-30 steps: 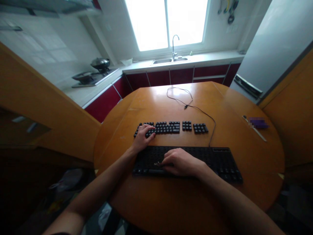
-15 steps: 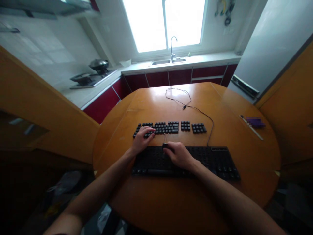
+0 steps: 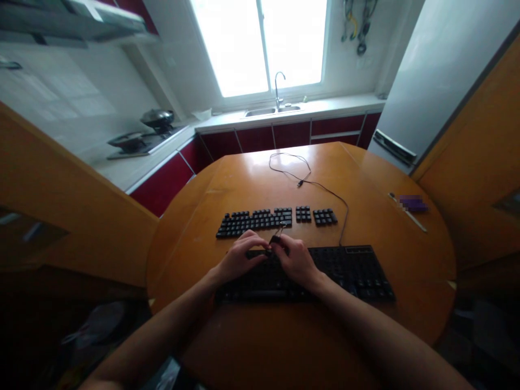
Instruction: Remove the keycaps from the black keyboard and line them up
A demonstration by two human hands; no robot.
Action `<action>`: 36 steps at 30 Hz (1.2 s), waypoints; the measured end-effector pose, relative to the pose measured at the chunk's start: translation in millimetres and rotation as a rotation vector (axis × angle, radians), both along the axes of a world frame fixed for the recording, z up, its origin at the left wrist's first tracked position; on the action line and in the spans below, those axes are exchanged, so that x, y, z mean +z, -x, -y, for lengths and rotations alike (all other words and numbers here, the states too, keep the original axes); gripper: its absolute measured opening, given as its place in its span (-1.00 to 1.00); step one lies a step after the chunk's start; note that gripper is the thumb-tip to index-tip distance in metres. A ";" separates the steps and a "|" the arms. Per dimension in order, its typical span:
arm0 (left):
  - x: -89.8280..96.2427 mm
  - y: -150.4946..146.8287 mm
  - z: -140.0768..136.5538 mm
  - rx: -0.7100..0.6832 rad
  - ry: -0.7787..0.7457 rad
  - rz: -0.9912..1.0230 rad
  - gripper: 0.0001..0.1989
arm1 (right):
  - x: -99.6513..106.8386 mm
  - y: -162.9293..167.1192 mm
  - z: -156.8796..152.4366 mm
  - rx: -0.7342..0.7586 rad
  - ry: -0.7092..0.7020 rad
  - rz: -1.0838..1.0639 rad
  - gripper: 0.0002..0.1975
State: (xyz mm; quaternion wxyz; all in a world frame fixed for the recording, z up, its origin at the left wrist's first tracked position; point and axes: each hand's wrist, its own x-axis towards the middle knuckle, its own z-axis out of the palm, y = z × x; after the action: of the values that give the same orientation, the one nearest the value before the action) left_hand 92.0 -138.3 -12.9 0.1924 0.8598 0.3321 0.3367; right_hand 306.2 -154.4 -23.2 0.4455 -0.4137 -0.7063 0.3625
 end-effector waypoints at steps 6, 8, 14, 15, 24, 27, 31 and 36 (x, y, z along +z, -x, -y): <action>-2.3 -3.2 6.6 0.035 -0.154 -0.137 -0.81 | -2.5 1.1 -1.1 -0.041 0.006 0.018 -0.78; -2.5 -4.5 8.6 0.061 -0.223 -0.195 -0.80 | -2.3 0.5 -0.9 -0.046 -0.015 0.027 -0.78; -2.1 -8.2 12.6 0.045 -0.273 -0.149 -0.81 | -0.6 -0.2 0.3 -0.031 -0.050 0.072 -0.81; -0.4 -8.8 13.0 0.035 -0.253 -0.122 -0.81 | -0.2 0.3 0.6 -0.033 -0.047 0.072 -0.80; 26.7 5.4 -32.1 0.174 -0.050 -0.058 -0.85 | 4.2 -0.4 -1.6 -0.118 0.048 -0.087 -0.74; 16.2 15.6 -53.8 0.291 -0.052 -0.179 -0.85 | 4.4 -0.2 -2.7 -0.133 0.063 -0.120 -0.75; -3.5 27.5 -60.3 0.330 -0.043 -0.291 -0.86 | 4.6 1.6 -1.5 -0.109 0.057 -0.121 -0.77; -9.1 34.7 -55.0 0.338 -0.039 -0.359 -0.85 | 3.4 1.2 0.0 -0.086 0.058 -0.113 -0.78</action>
State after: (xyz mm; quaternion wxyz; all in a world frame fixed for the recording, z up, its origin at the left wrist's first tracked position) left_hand 57.3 -83.3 -22.0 0.0547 0.8417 0.4934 0.2121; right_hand 305.1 -154.4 -19.8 0.4877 -0.4353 -0.6509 0.3859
